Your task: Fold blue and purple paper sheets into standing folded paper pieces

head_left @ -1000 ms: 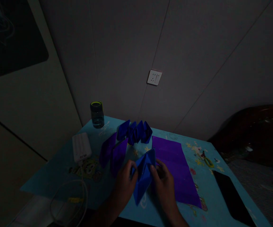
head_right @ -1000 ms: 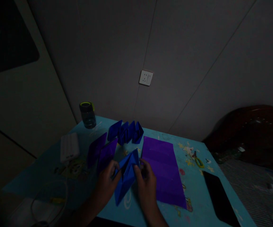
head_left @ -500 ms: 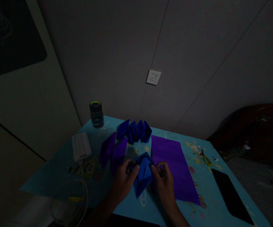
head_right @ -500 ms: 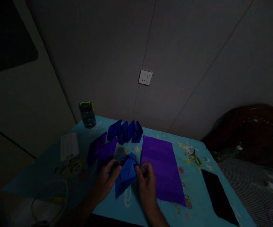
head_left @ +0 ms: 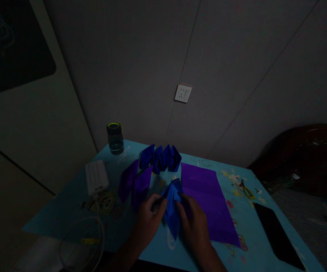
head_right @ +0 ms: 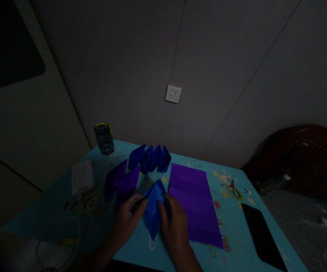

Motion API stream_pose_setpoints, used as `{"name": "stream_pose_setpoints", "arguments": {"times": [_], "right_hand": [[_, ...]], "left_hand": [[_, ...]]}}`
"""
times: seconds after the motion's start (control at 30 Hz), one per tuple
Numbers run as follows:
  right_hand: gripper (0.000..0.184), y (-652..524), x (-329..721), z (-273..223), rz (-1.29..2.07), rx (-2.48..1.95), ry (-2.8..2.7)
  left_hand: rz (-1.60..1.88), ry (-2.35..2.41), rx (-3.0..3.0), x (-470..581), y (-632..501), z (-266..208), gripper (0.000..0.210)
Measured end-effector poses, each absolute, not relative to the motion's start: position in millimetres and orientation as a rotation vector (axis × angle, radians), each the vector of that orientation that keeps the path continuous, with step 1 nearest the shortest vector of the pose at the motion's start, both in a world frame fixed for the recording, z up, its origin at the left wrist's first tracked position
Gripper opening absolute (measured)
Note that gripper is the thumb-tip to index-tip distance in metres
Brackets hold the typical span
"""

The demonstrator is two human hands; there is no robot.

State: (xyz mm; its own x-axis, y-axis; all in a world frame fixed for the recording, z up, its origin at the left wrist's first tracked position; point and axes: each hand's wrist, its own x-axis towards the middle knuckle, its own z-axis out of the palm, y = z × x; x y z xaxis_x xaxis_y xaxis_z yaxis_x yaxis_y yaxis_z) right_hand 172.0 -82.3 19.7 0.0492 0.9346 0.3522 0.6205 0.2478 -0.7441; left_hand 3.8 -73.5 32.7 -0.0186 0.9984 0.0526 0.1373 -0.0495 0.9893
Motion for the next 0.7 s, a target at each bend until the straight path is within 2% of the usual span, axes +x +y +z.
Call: {"name": "stream_pose_setpoints", "arguments": {"times": [0.13, 0.23, 0.33, 0.53, 0.6, 0.7], "right_hand": [[0.043, -83.8, 168.3, 16.5, 0.223, -1.614, -1.770], [0.045, -82.4, 166.1, 15.8, 0.177, -1.715, -1.769], [0.040, -81.8, 166.6, 17.2, 0.223, -1.729, -1.788], [0.033, -84.5, 170.8, 24.5, 0.391, -1.679, -1.805], [0.032, -85.3, 170.9, 26.4, 0.417, -1.667, -1.786], [0.031, -86.6, 168.9, 27.2, 0.390, -1.607, -1.754]], "left_hand": [[1.221, 1.316, 1.436, 12.2, -76.3, 22.3, 0.021], [1.209, 1.329, 1.475, 16.1, -77.8, 16.3, 0.020], [1.185, 1.328, 1.511, 15.8, -77.9, 15.5, 0.021], [1.202, 1.395, 1.566, 10.8, -73.9, 18.8, 0.037], [1.173, 1.380, 1.564, 10.2, -72.1, 18.4, 0.031], [1.118, 1.360, 1.551, 11.1, -70.2, 17.8, 0.010]]}}
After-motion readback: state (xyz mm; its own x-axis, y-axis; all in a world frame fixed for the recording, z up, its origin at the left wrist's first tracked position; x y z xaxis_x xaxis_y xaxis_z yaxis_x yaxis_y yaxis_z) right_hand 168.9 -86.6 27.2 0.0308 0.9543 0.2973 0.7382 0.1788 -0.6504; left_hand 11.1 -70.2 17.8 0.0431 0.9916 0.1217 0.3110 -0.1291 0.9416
